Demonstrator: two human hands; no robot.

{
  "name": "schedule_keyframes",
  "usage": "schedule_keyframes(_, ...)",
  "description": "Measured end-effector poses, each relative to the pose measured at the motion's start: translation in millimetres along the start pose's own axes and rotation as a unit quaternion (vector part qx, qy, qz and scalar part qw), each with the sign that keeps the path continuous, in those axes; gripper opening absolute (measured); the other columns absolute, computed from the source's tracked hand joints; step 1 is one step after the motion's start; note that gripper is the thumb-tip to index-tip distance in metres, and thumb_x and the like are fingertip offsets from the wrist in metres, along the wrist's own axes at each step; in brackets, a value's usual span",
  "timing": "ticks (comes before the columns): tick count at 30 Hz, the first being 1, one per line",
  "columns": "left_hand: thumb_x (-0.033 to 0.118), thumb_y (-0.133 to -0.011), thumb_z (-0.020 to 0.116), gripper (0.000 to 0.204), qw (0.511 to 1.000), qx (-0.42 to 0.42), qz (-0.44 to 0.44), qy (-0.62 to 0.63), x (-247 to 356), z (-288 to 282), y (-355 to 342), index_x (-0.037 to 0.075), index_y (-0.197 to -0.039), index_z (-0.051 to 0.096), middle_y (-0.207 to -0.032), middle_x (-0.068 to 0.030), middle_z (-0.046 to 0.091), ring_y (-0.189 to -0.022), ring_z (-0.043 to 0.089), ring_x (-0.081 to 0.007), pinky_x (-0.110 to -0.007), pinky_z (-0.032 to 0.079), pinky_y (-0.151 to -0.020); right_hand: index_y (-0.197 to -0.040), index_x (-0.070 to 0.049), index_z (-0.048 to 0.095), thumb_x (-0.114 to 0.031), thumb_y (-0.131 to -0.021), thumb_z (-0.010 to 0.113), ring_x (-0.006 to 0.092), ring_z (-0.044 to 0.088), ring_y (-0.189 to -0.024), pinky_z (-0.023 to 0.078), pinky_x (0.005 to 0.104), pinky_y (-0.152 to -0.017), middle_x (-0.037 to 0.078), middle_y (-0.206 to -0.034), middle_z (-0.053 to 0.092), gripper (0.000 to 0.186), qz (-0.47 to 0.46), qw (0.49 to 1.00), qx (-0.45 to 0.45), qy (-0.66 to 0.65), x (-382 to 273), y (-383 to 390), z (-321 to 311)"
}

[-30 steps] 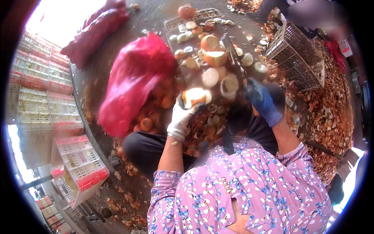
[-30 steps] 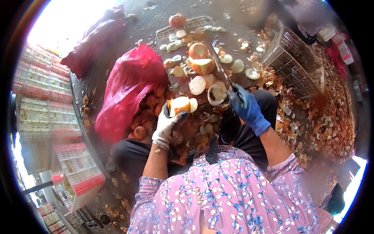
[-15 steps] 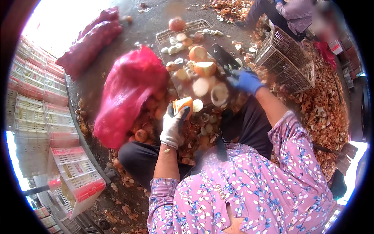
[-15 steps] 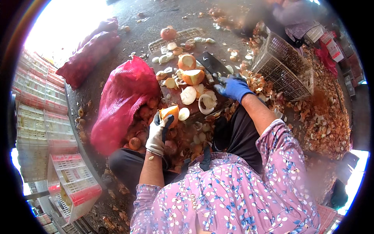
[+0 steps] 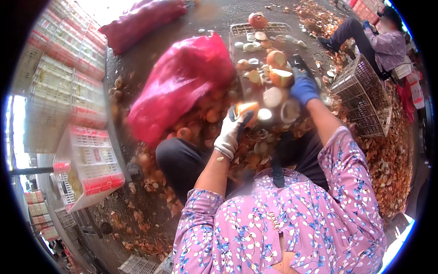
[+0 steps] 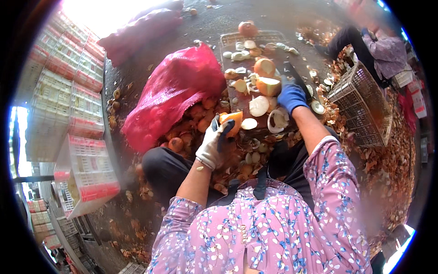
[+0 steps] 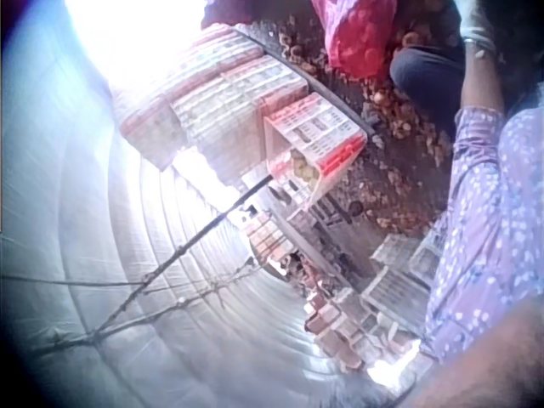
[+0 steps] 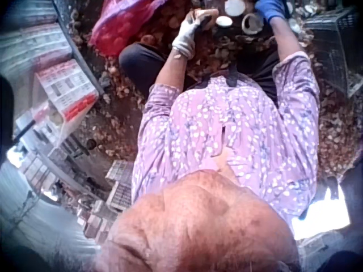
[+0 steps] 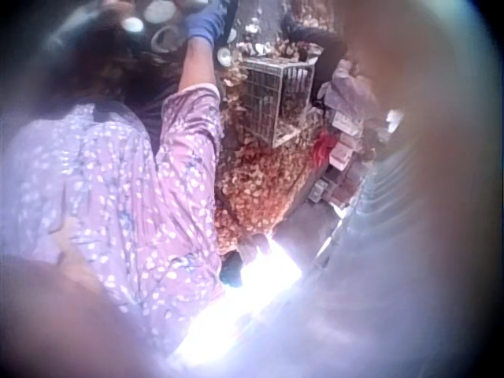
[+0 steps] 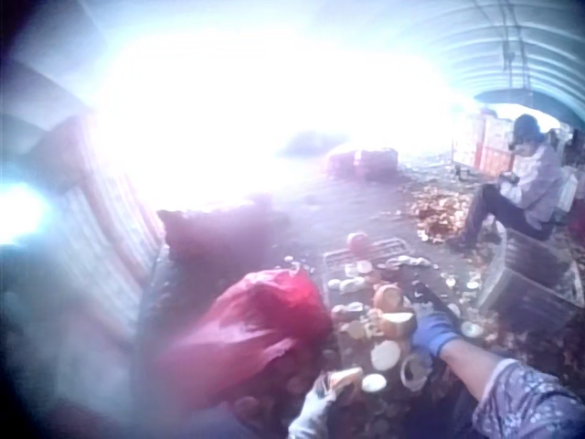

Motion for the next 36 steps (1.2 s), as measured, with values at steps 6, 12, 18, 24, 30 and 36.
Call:
schedule_keyframes(6,0.036,-0.086,0.074,0.051,0.989,-0.043,-0.044,0.135,-13,12,-9,0.007,-0.124,0.054,-0.107,-0.0049,0.061,-0.092,0.059,-0.0139,-0.028,0.051,-0.077,-0.112,-0.004,0.059,-0.023,-0.078,0.058,0.0272,0.063,-0.081,0.049,0.0372,-0.069,0.019,-0.094,0.065,0.039,0.032,0.919,-0.075,-0.387,63,-2,35)
schedule_keyframes(12,0.04,-0.088,0.069,0.052,0.995,-0.048,-0.06,0.058,-18,2,-12,0.014,-0.128,0.05,-0.117,-0.0015,0.058,-0.097,0.058,-0.016,-0.03,0.052,-0.076,-0.107,-0.006,0.065,-0.023,-0.096,0.047,0.0101,0.052,-0.063,0.042,0.025,-0.055,0.002,-0.081,0.058,0.027,-0.102,0.878,0.093,-0.458,33,83,-4)
schedule_keyframes(18,0.033,-0.087,0.072,0.057,0.997,-0.022,-0.07,0.039,-9,2,2,0.014,-0.134,0.046,-0.121,-0.006,0.057,-0.099,0.061,-0.0204,-0.034,0.057,-0.072,-0.115,-0.003,0.061,-0.021,-0.099,0.051,0.0081,0.056,-0.073,0.048,0.0241,-0.066,0.001,-0.085,0.061,0.026,-0.16,0.84,-0.071,-0.514,-54,169,8)
schedule_keyframes(24,0.032,-0.085,0.074,0.057,0.993,-0.026,-0.112,0.013,-12,-2,8,0.014,-0.133,0.048,-0.12,-0.005,0.059,-0.099,0.062,-0.0207,-0.035,0.058,-0.072,-0.122,-0.003,0.058,-0.021,-0.098,0.052,0.0284,0.068,-0.091,0.052,0.0358,-0.079,0.015,-0.1,0.069,0.031,-0.153,0.879,-0.077,-0.445,-78,159,17)
schedule_keyframes(30,0.03,-0.084,0.076,0.06,0.996,-0.047,-0.074,0.009,-25,-13,-3,0.014,-0.135,0.047,-0.122,-0.0058,0.058,-0.102,0.062,-0.0218,-0.038,0.059,-0.074,-0.119,-0.008,0.06,-0.032,-0.097,0.053,0.0396,0.067,-0.08,0.053,0.0443,-0.069,0.021,-0.087,0.068,0.033,-0.165,0.921,-0.039,-0.35,-95,149,24)
schedule_keyframes(36,0.029,-0.081,0.079,0.065,0.998,-0.034,-0.051,-0.01,-22,-10,3,0.014,-0.135,0.047,-0.121,-0.0041,0.058,-0.104,0.061,-0.019,-0.036,0.057,-0.079,-0.118,-0.012,0.061,-0.037,-0.098,0.049,0.0405,0.066,-0.073,0.052,0.0486,-0.063,0.022,-0.079,0.067,0.034,-0.158,0.945,-0.016,-0.287,-94,150,33)
Point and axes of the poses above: each hand's wrist, its own y-axis away from the middle knuckle, its own z-axis out of the palm, x = y × z, the point moved 10 cm from there along -y, towards the middle knuckle
